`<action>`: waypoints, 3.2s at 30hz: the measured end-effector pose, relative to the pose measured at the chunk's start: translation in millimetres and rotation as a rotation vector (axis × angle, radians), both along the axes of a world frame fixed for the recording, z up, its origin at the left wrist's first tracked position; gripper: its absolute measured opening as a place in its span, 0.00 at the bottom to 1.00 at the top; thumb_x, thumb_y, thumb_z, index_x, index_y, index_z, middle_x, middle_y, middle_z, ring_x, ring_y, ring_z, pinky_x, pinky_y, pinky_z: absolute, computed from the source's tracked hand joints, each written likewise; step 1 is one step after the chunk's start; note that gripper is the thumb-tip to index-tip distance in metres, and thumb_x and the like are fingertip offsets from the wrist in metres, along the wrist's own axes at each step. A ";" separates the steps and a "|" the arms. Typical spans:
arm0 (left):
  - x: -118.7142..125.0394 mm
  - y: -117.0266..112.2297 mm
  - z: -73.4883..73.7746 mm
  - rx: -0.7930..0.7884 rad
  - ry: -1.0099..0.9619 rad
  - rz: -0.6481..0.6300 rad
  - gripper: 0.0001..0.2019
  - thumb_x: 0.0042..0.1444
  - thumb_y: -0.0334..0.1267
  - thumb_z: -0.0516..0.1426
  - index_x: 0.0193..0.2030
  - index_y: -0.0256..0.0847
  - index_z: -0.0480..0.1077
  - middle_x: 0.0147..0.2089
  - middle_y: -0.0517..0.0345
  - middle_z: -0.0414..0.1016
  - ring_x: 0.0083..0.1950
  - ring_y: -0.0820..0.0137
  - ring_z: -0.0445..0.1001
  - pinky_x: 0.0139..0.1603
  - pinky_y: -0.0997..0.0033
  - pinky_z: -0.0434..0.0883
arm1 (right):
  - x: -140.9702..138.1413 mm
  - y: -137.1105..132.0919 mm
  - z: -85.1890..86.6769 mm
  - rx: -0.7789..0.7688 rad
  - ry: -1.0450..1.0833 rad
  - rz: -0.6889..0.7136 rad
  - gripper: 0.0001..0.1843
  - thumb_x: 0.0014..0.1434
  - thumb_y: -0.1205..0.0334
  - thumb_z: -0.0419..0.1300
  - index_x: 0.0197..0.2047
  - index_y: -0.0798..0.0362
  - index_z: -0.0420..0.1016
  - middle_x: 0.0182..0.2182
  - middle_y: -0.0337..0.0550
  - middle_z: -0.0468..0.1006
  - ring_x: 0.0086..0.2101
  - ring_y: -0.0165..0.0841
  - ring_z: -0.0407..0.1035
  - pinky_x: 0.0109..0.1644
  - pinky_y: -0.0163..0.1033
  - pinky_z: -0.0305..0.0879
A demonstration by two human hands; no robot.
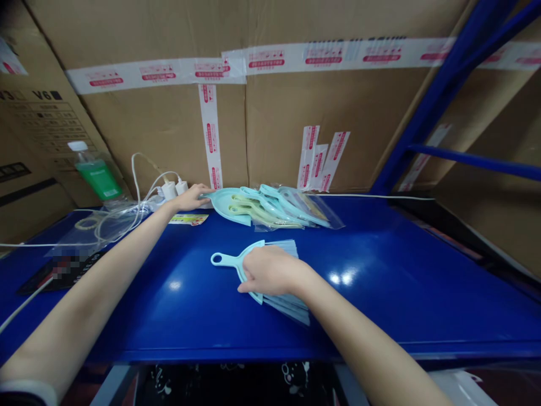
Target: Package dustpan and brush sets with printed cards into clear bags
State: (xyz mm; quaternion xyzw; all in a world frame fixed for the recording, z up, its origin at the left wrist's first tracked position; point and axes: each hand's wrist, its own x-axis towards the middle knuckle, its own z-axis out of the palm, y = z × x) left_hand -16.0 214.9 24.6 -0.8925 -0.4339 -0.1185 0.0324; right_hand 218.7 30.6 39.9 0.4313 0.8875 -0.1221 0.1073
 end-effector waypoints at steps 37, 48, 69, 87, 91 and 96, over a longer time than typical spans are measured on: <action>29.6 10.3 -13.0 0.077 -0.016 0.002 0.18 0.55 0.26 0.52 0.52 0.37 0.70 0.50 0.49 0.75 0.52 0.63 0.72 0.55 0.63 0.67 | 31.8 74.6 -33.0 0.768 0.090 -0.498 0.35 0.51 0.61 0.59 0.63 0.53 0.59 0.55 0.58 0.68 0.46 0.50 0.67 0.39 0.47 0.69; 66.6 -33.1 11.1 0.223 -0.147 -0.038 0.17 0.61 0.31 0.47 0.55 0.35 0.66 0.52 0.47 0.70 0.54 0.62 0.67 0.56 0.60 0.66 | 46.2 80.6 -34.2 0.666 0.423 -0.444 0.46 0.49 0.42 0.61 0.66 0.51 0.53 0.59 0.56 0.65 0.53 0.54 0.63 0.49 0.56 0.66; 187.6 -29.8 18.2 0.158 0.173 -0.166 0.12 0.57 0.26 0.50 0.46 0.31 0.71 0.47 0.41 0.73 0.49 0.58 0.72 0.51 0.60 0.66 | 62.6 78.6 -18.2 0.723 0.229 -0.779 0.20 0.57 0.67 0.51 0.47 0.46 0.79 0.35 0.50 0.81 0.37 0.46 0.74 0.37 0.45 0.68; 31.8 -122.5 9.4 0.287 -0.046 -0.187 0.21 0.64 0.33 0.44 0.64 0.41 0.52 0.48 0.47 0.64 0.48 0.60 0.65 0.48 0.57 0.67 | 57.9 70.8 -10.7 0.722 0.690 -0.550 0.20 0.52 0.70 0.48 0.44 0.55 0.75 0.37 0.49 0.79 0.36 0.40 0.72 0.41 0.45 0.67; -12.0 -148.6 -1.5 0.259 -0.085 -0.157 0.22 0.64 0.34 0.43 0.65 0.43 0.50 0.49 0.47 0.63 0.48 0.60 0.64 0.49 0.55 0.67 | 44.6 67.0 -15.1 0.469 0.634 -0.504 0.13 0.53 0.65 0.53 0.41 0.55 0.74 0.28 0.43 0.77 0.26 0.34 0.69 0.33 0.40 0.67; -38.5 -165.3 -10.9 0.232 -0.116 -0.149 0.22 0.65 0.33 0.43 0.65 0.46 0.49 0.51 0.47 0.62 0.51 0.60 0.63 0.51 0.54 0.67 | 22.1 60.1 -22.9 0.191 0.673 -0.415 0.13 0.56 0.59 0.54 0.43 0.55 0.72 0.24 0.40 0.74 0.24 0.32 0.68 0.26 0.38 0.64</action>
